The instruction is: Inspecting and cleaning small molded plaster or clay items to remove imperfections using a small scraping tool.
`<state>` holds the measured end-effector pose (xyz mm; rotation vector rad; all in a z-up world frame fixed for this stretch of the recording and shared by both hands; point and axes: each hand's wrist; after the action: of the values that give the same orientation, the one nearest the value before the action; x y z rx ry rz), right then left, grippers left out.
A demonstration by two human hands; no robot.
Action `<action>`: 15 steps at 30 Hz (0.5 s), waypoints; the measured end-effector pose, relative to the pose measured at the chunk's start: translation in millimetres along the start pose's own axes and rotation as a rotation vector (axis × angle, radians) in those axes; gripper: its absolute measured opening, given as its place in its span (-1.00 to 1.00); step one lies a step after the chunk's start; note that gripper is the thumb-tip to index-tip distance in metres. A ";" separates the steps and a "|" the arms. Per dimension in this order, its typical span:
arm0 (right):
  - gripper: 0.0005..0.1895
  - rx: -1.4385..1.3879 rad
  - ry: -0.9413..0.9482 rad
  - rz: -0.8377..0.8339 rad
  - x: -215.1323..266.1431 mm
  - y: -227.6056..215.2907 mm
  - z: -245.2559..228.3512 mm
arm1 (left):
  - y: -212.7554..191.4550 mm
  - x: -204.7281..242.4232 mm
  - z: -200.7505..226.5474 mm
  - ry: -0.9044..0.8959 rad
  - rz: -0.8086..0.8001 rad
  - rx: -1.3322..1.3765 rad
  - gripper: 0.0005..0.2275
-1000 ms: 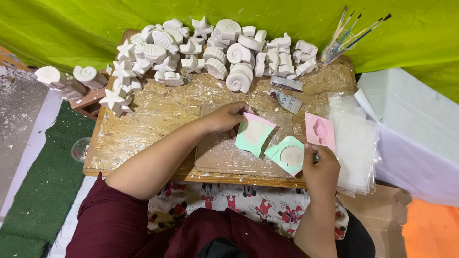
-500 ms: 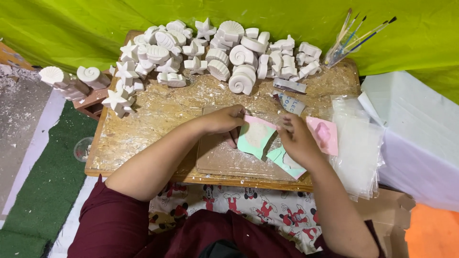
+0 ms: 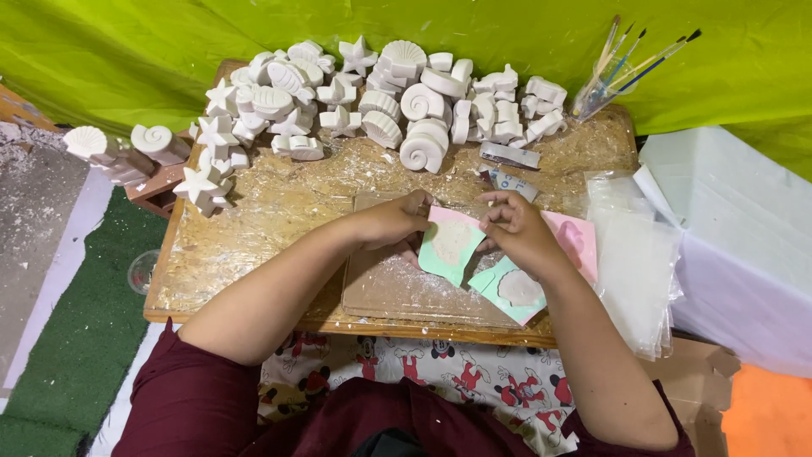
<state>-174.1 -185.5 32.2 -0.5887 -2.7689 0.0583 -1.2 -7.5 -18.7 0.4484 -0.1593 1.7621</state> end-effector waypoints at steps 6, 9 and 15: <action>-0.48 -0.064 -0.012 -0.014 -4.2 -15.7 -1.8 | 10.2 5.9 18.5 0.050 0.022 0.054 -0.61; -0.44 -0.062 -0.009 -0.006 -2.9 -28.0 -14.0 | 18.1 2.0 31.1 0.076 0.024 0.073 -0.61; -0.47 -0.037 -0.026 0.003 -8.2 -64.3 -29.6 | 24.8 -23.5 51.0 0.091 0.011 0.042 -0.57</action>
<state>-183.0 -248.4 64.6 -0.6054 -2.8002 0.0163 -10.1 -52.3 22.3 0.3973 -0.0612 1.7960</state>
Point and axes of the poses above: each hand's wrist, its own x-axis away from the middle knuckle, its own y-axis out of the palm, z = x × y, and after that the axes turned 5 degrees about -x, right-handed
